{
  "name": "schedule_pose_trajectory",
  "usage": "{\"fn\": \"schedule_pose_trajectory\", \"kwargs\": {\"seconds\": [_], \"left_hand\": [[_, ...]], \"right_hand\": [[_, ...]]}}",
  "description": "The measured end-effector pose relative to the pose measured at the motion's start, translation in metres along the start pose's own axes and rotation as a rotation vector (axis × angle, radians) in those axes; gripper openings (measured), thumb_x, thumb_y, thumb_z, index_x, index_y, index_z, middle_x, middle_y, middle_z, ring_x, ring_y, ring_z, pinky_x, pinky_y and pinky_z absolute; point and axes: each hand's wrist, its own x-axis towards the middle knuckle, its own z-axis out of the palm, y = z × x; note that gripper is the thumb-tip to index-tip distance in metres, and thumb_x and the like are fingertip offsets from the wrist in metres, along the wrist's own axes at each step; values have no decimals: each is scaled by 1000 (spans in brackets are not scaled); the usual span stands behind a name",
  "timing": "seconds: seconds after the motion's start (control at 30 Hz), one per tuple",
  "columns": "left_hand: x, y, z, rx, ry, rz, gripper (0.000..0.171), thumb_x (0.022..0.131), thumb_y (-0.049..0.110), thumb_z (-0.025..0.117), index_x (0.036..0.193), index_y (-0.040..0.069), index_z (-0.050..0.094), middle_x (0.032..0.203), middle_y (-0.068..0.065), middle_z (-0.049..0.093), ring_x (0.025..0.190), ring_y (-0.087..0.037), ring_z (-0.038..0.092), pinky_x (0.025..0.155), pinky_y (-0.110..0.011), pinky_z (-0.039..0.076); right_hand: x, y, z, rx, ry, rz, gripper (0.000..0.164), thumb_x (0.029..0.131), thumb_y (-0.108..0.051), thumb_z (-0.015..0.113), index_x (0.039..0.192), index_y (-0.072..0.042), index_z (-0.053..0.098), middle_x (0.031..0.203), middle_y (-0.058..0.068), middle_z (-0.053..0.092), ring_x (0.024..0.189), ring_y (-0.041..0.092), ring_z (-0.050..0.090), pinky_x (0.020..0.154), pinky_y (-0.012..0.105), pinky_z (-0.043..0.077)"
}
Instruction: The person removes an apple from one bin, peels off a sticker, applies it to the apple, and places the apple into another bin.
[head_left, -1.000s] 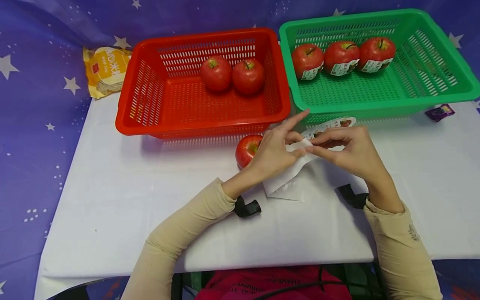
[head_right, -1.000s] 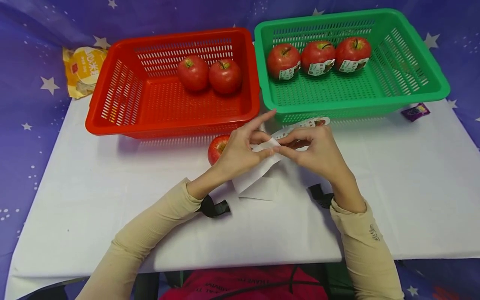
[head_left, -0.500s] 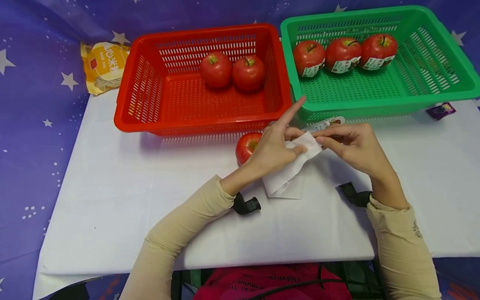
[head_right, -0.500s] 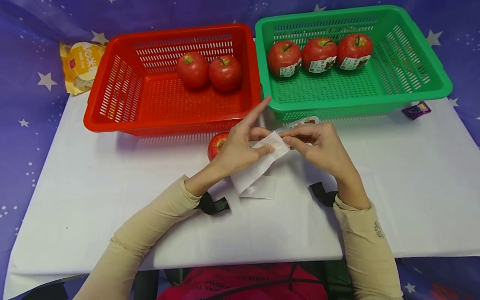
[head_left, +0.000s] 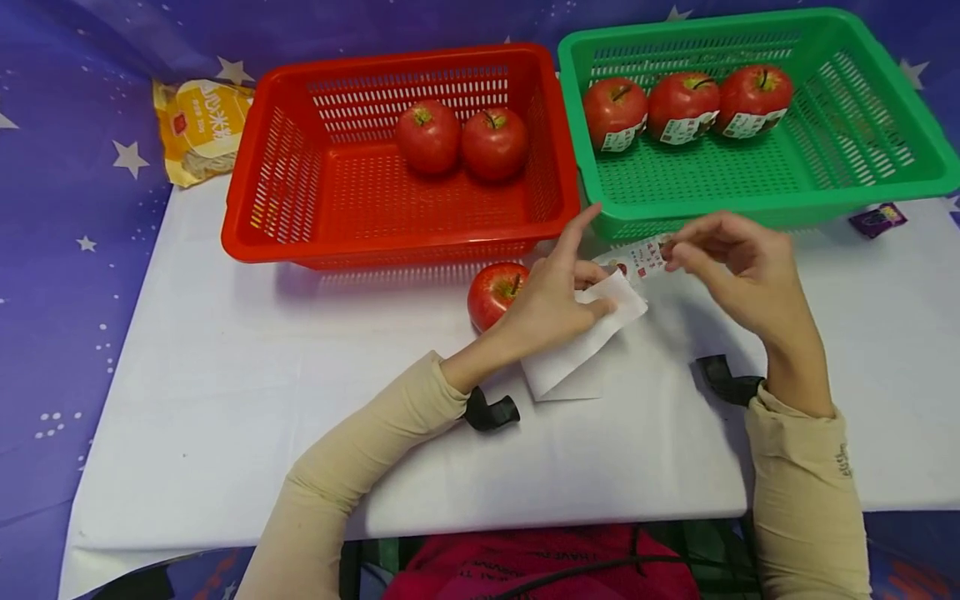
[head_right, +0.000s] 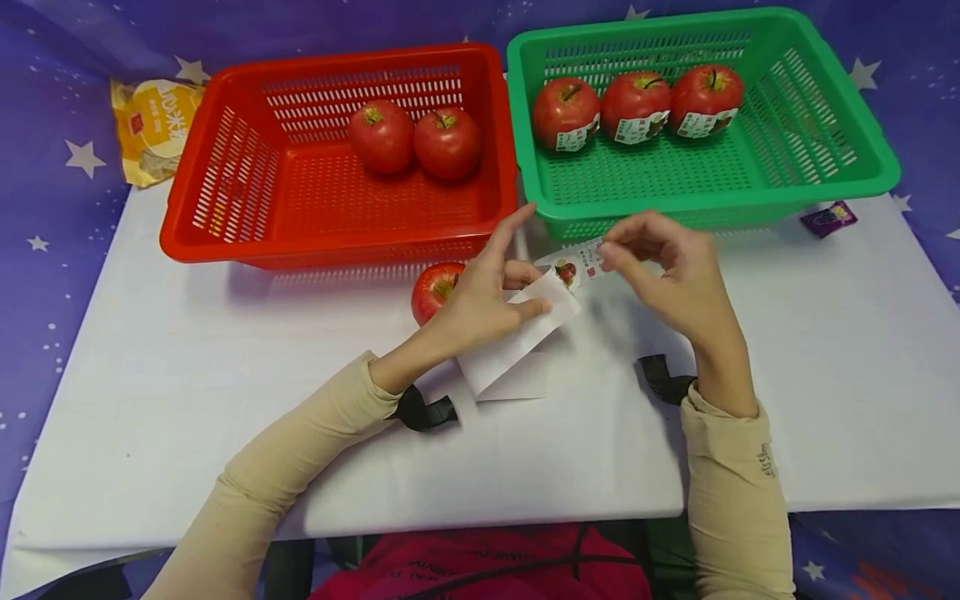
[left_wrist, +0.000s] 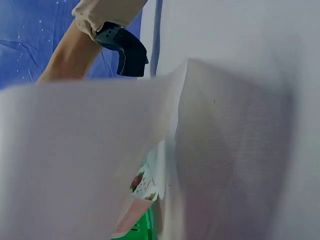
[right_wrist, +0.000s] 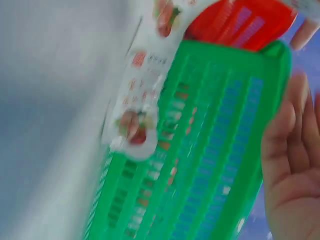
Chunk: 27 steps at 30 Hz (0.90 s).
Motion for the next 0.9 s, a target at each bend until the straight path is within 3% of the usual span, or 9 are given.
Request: {"fn": "schedule_pose_trajectory", "kwargs": {"seconds": [0.1,0.17,0.3,0.4,0.5,0.6,0.8,0.9], "left_hand": [[-1,0,-2,-35,2,8,92,84,3,70,153,22,13,105,-9,73,108,-14,66,102,-23,42],[-1,-1,-2,-16,-2,17,91,84,2,70,153,23,14,107,-8,73,109,-14,65,103,-24,40],[-1,-1,-2,40,-22,15,92,84,3,70,153,27,15,112,-7,72,114,-13,62,105,-26,39],[-1,-1,-2,37,-26,17,93,83,3,70,154,27,14,113,-7,71,116,-13,61,107,-27,38],[0,-1,-3,32,-14,23,94,83,3,70,154,26,13,113,-8,71,116,-14,61,109,-29,36],[0,-1,-3,30,-8,17,96,83,4,71,154,27,11,113,-9,71,117,-14,61,108,-29,36],[0,0,-5,18,-35,34,95,84,1,68,154,28,11,115,-11,70,119,-13,60,108,-24,35],[0,0,-6,36,-49,66,90,84,-1,66,154,26,16,113,-13,70,116,-14,62,101,-21,39]], "right_hand": [[-1,-3,6,-102,-127,-46,24,68,14,78,88,4,72,84,0,72,78,6,63,72,15,48],[-1,-2,9,-177,-178,-62,24,65,12,80,83,-3,75,80,-1,71,78,3,62,72,14,47],[-2,-1,8,-91,-138,-31,13,72,16,73,75,3,73,72,-2,70,75,4,63,77,14,48],[-3,1,6,-14,-129,-31,16,68,21,73,77,8,72,75,-3,71,77,7,63,79,15,49],[-3,0,9,-56,-147,-37,26,63,21,76,81,3,74,80,-9,72,80,6,64,73,15,49],[-2,-1,11,-141,-156,-26,25,65,16,78,81,-3,76,80,-12,72,79,2,64,69,13,48],[-2,1,9,-190,-140,-32,12,72,13,75,75,1,74,73,-2,71,75,0,63,72,12,49],[-1,5,5,-171,-96,-19,7,75,13,72,78,6,71,71,-5,69,71,2,64,70,12,49]]}}
